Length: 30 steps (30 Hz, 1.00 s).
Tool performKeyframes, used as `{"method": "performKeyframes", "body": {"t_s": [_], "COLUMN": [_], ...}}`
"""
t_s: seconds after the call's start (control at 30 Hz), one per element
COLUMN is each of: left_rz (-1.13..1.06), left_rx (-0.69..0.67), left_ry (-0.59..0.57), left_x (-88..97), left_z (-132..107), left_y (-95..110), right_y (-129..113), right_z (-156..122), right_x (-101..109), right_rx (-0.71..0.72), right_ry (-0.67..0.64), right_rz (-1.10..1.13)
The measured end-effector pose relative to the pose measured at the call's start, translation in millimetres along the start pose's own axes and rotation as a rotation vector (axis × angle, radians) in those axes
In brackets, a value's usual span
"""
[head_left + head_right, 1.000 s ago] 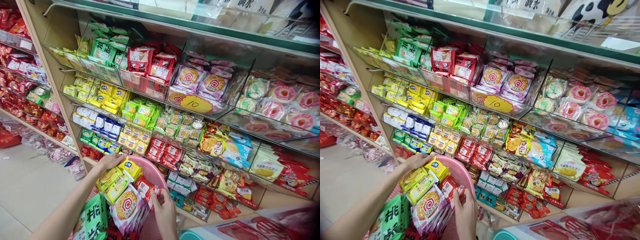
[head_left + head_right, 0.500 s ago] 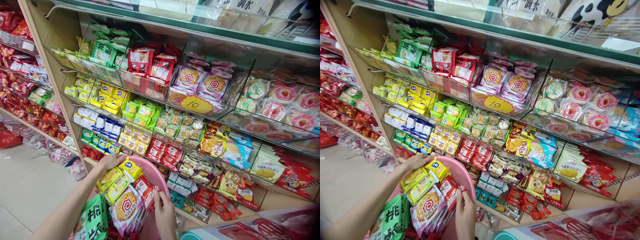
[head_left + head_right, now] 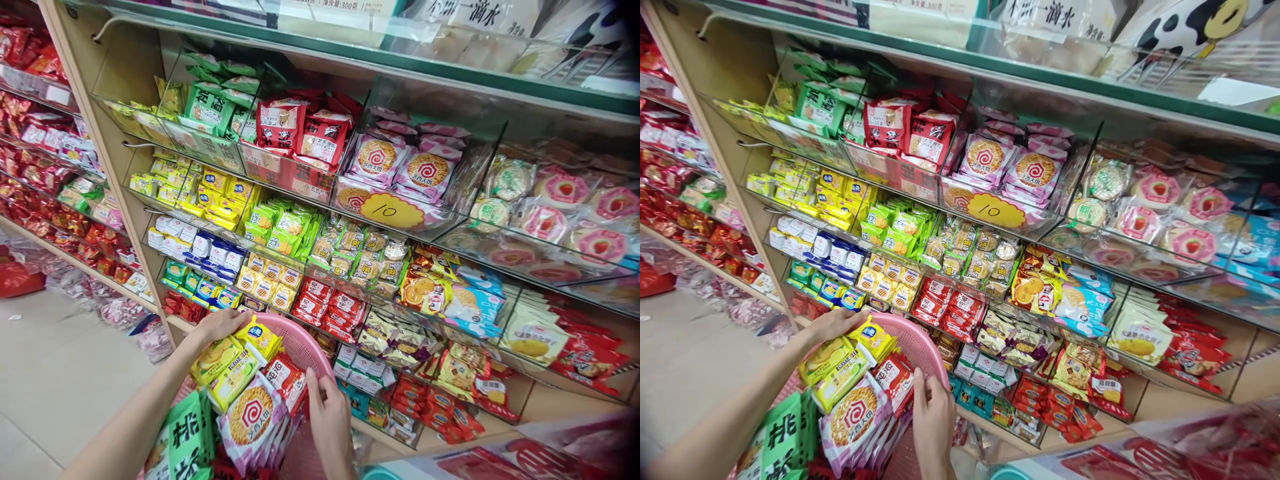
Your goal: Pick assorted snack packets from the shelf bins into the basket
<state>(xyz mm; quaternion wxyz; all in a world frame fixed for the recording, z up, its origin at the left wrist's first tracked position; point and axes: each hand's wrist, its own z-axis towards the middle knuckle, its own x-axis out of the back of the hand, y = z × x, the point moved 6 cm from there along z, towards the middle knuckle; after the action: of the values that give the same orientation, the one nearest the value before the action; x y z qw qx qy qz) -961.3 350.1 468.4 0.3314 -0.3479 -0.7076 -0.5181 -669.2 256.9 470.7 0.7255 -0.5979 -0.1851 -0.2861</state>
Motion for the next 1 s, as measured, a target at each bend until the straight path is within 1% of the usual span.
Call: {"method": "performKeyframes", "body": {"t_s": [0.07, 0.1, 0.2, 0.23, 0.27, 0.37, 0.43, 0.5, 0.53, 0.6, 0.67, 0.7, 0.77, 0.87, 0.93, 1.0], "left_rz": [0.013, 0.017, 0.004, -0.004, -0.010, -0.004, 0.007, 0.010, 0.010, 0.009, -0.001, -0.008, -0.021, -0.014, 0.000, 0.005], "left_rx": [-0.001, 0.002, 0.012, 0.012, 0.009, 0.000, -0.004, -0.003, -0.005, -0.010, -0.026, -0.033, -0.036, -0.016, 0.002, 0.011], "left_ry": [-0.008, -0.016, -0.049, -0.061, -0.070, -0.078, -0.072, -0.063, -0.056, -0.040, -0.033, -0.033, -0.032, -0.028, -0.022, -0.017], "left_x": [-0.5, -0.9, -2.5, -2.9, -3.1, -2.4, -1.8, -1.7, -1.8, -2.1, -3.1, -3.6, -3.8, -1.7, 0.6, 2.2], "left_z": [0.0, -0.1, -0.7, -0.9, -1.1, -1.6, -1.5, -0.9, -0.2, 1.5, 3.1, 3.6, 3.3, -0.1, -2.7, -3.7], "left_y": [-1.3, -1.9, -1.7, -0.8, 0.6, 4.6, 6.0, 5.7, 5.1, 3.6, 3.0, 3.0, 3.5, 4.5, 3.6, 0.7], "right_y": [-0.5, -3.1, -13.1, -14.5, -14.4, -11.9, -11.9, -12.2, -11.3, -6.7, 0.4, 4.0, 9.5, 11.7, 11.8, 12.6], "right_z": [-1.8, -3.2, -10.0, -12.4, -14.1, -15.9, -15.4, -10.5, -4.8, 14.3, 42.5, 58.8, 92.0, 131.8, 147.6, 155.7], "right_x": [8.7, 12.0, 11.8, 9.3, 6.7, 2.5, 2.6, 7.0, 11.1, 21.5, 31.6, 35.4, 40.3, 40.5, 37.9, 35.4], "right_rx": [0.042, 0.107, 0.378, 0.447, 0.486, 0.489, 0.462, 0.426, 0.401, 0.352, 0.332, 0.338, 0.373, 0.461, 0.502, 0.517], "right_ry": [0.033, 0.027, -0.094, -0.145, -0.184, -0.226, -0.246, -0.253, -0.240, -0.175, -0.087, -0.045, 0.031, 0.118, 0.138, 0.131], "right_rz": [-0.008, -0.020, -0.113, -0.145, -0.167, -0.163, -0.114, -0.035, 0.007, 0.070, 0.057, 0.015, -0.137, -0.492, -0.656, -0.708]}}
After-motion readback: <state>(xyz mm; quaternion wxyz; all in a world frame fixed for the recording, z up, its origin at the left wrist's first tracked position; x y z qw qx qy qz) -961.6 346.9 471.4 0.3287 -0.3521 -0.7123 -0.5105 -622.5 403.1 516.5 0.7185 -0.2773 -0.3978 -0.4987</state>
